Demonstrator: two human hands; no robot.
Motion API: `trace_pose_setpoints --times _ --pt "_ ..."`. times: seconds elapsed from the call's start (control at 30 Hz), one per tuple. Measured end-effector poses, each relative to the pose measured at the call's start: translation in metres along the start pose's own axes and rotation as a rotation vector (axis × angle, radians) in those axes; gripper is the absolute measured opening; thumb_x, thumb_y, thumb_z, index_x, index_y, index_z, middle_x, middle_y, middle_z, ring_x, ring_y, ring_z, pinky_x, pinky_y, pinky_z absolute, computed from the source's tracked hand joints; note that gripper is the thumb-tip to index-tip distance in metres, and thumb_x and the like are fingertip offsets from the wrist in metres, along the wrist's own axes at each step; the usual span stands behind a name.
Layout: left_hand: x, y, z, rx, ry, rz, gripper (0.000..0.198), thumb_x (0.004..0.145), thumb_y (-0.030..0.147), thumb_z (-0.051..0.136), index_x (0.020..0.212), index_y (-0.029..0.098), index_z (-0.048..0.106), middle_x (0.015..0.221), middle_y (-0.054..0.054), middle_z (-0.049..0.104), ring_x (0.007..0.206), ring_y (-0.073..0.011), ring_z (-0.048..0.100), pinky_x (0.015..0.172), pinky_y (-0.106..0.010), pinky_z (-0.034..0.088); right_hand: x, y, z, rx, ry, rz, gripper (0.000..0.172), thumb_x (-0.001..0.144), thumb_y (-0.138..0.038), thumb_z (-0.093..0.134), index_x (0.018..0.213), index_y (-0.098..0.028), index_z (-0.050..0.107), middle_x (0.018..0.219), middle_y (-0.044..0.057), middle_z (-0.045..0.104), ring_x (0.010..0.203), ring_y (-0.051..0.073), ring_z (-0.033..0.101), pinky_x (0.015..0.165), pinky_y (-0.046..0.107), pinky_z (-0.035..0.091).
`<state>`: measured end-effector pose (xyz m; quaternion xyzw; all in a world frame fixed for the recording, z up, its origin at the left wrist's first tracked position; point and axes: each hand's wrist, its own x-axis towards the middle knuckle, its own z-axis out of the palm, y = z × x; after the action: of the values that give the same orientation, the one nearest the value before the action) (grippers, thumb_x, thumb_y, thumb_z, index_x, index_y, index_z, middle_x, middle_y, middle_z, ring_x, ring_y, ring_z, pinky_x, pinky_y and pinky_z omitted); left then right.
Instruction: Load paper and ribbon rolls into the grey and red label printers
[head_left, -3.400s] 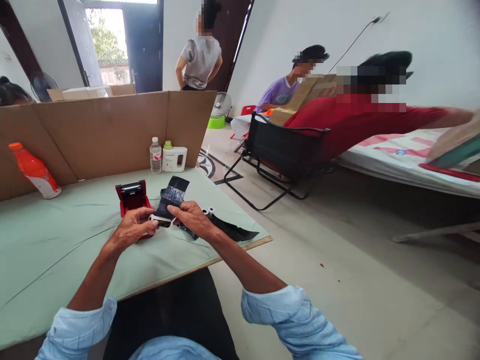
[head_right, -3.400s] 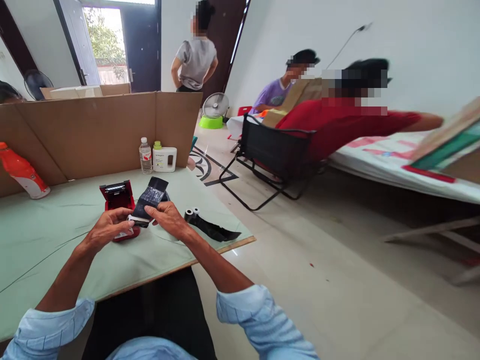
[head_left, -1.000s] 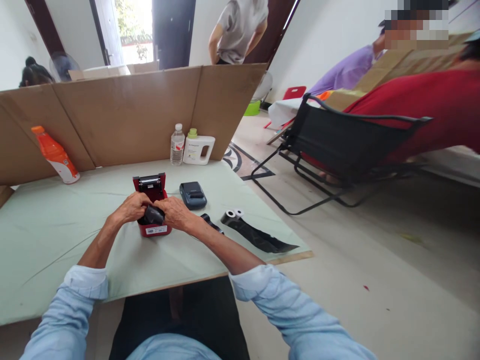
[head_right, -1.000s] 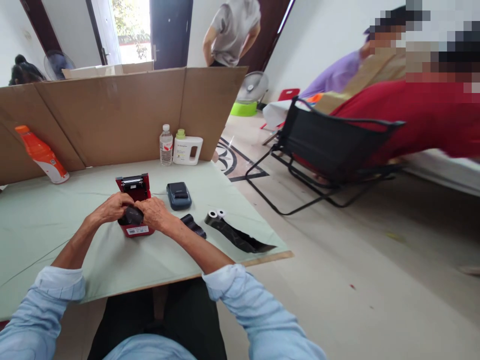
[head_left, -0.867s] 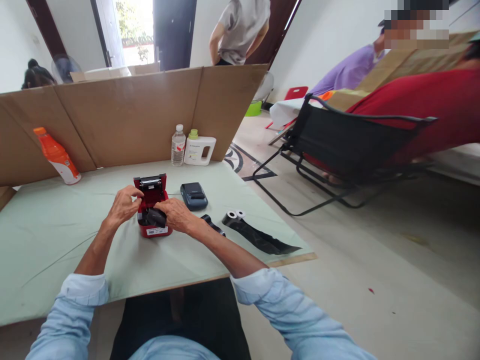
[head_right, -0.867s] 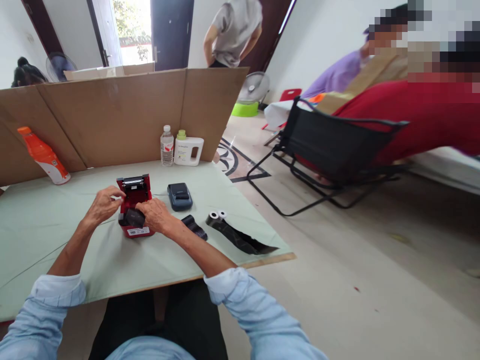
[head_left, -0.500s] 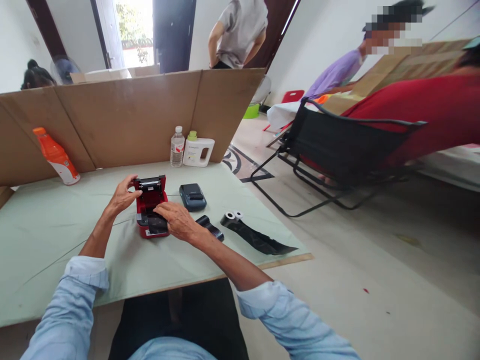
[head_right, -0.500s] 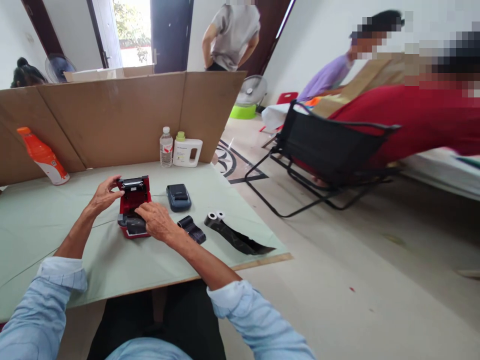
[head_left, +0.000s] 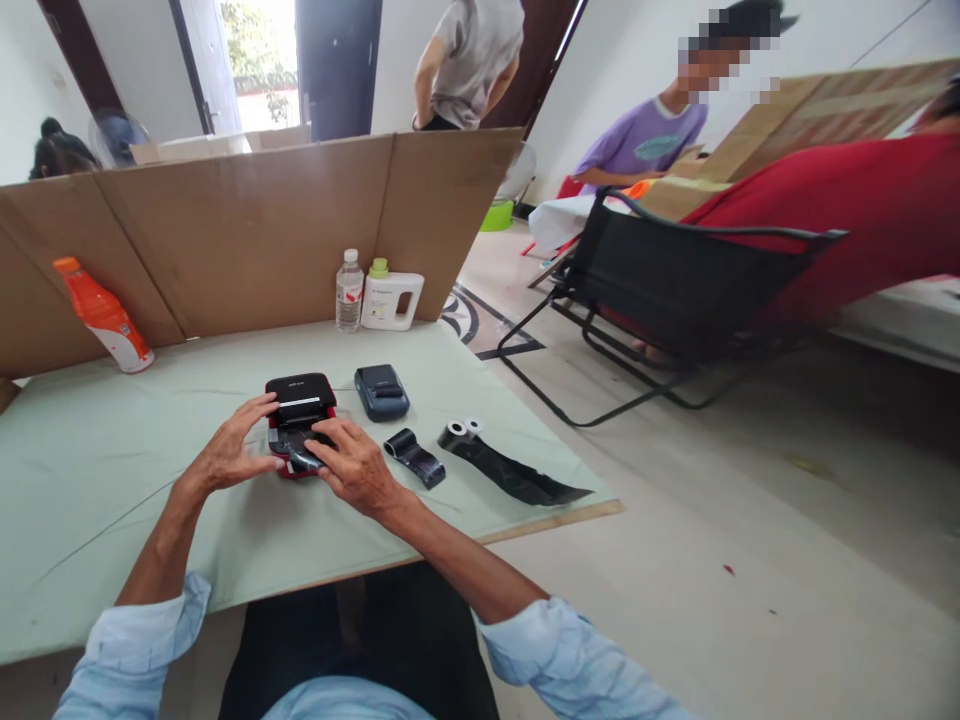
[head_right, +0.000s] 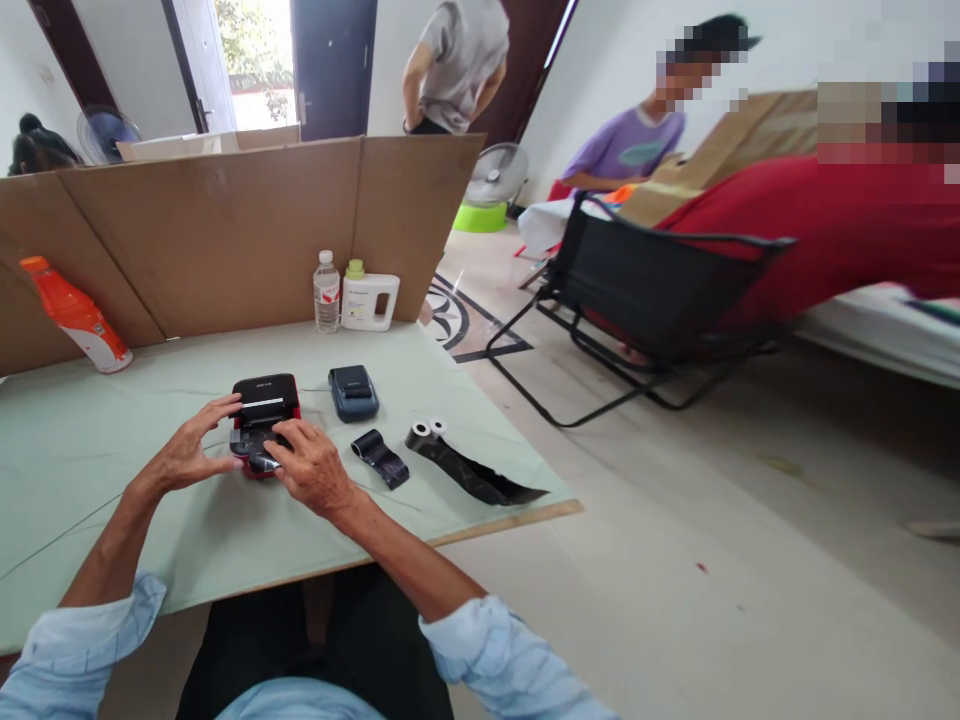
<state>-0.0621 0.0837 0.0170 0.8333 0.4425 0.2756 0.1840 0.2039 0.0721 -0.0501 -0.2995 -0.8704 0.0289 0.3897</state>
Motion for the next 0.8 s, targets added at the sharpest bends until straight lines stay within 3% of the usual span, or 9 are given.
trace_pose_setpoints --times 0.07,0.17,0.27,0.37,0.57,0.7,0.8 --pt "-0.005 -0.002 0.008 0.074 0.028 0.006 0.076 0.076 0.039 0.089 0.146 0.026 0.061 0.162 -0.016 0.053 0.151 -0.0367 0.05 0.125 -0.058 0.042 0.0 0.002 -0.001 -0.01 0.024 0.018 0.04 0.097 -0.029 0.07 0.135 -0.019 0.067 0.148 0.021 0.06 0.136 0.036 0.054 0.115 0.057 0.047" --pt "-0.011 -0.003 0.021 0.136 0.085 0.001 0.068 0.079 0.036 0.087 0.142 0.025 0.064 0.16 -0.016 0.056 0.148 -0.0368 0.054 0.124 -0.058 0.044 0.001 0.012 -0.002 -0.029 0.009 0.099 0.077 0.091 -0.045 0.08 0.155 -0.014 0.05 0.164 0.027 0.044 0.151 0.041 0.043 0.119 0.061 0.043" --pt "-0.016 -0.004 0.03 0.151 0.132 -0.011 0.065 0.081 0.036 0.084 0.143 0.027 0.064 0.162 -0.014 0.053 0.148 -0.0366 0.055 0.123 -0.057 0.046 0.0 0.024 0.0 -0.03 -0.086 0.196 0.102 0.084 -0.046 0.087 0.165 -0.016 0.034 0.169 0.028 0.037 0.152 0.043 0.044 0.117 0.062 0.044" --pt "-0.018 -0.004 0.035 0.165 0.157 -0.027 0.069 0.079 0.037 0.085 0.144 0.028 0.063 0.164 -0.014 0.051 0.149 -0.0373 0.053 0.124 -0.057 0.046 -0.002 0.033 0.004 -0.025 -0.123 0.228 0.105 0.081 -0.041 0.09 0.166 -0.017 0.034 0.17 0.027 0.037 0.148 0.042 0.049 0.115 0.062 0.046" --pt "-0.019 -0.008 0.041 0.127 0.193 -0.024 0.061 0.08 0.032 0.084 0.138 0.028 0.065 0.167 -0.014 0.045 0.152 -0.0356 0.049 0.125 -0.056 0.044 -0.002 0.037 0.009 0.016 -0.089 0.221 0.095 0.078 -0.038 0.093 0.158 -0.018 0.047 0.165 0.027 0.045 0.148 0.042 0.05 0.117 0.063 0.045" --pt "-0.024 -0.012 0.05 0.079 0.18 -0.178 0.075 0.079 0.039 0.085 0.148 0.026 0.058 0.171 -0.017 0.038 0.153 -0.0389 0.047 0.119 -0.056 0.05 -0.008 0.031 0.02 0.163 -0.065 0.381 0.109 0.078 -0.037 0.091 0.166 -0.018 0.03 0.168 0.027 0.04 0.152 0.041 0.047 0.119 0.06 0.045" --pt "-0.027 -0.01 0.063 0.016 0.148 -0.271 0.096 0.079 0.04 0.085 0.162 0.026 0.039 0.167 -0.017 0.046 0.152 -0.0379 0.05 0.119 -0.056 0.05 -0.015 0.024 0.026 0.357 -0.072 0.498 0.11 0.081 -0.035 0.086 0.169 -0.025 0.02 0.161 0.02 0.053 0.144 0.038 0.057 0.113 0.056 0.052"
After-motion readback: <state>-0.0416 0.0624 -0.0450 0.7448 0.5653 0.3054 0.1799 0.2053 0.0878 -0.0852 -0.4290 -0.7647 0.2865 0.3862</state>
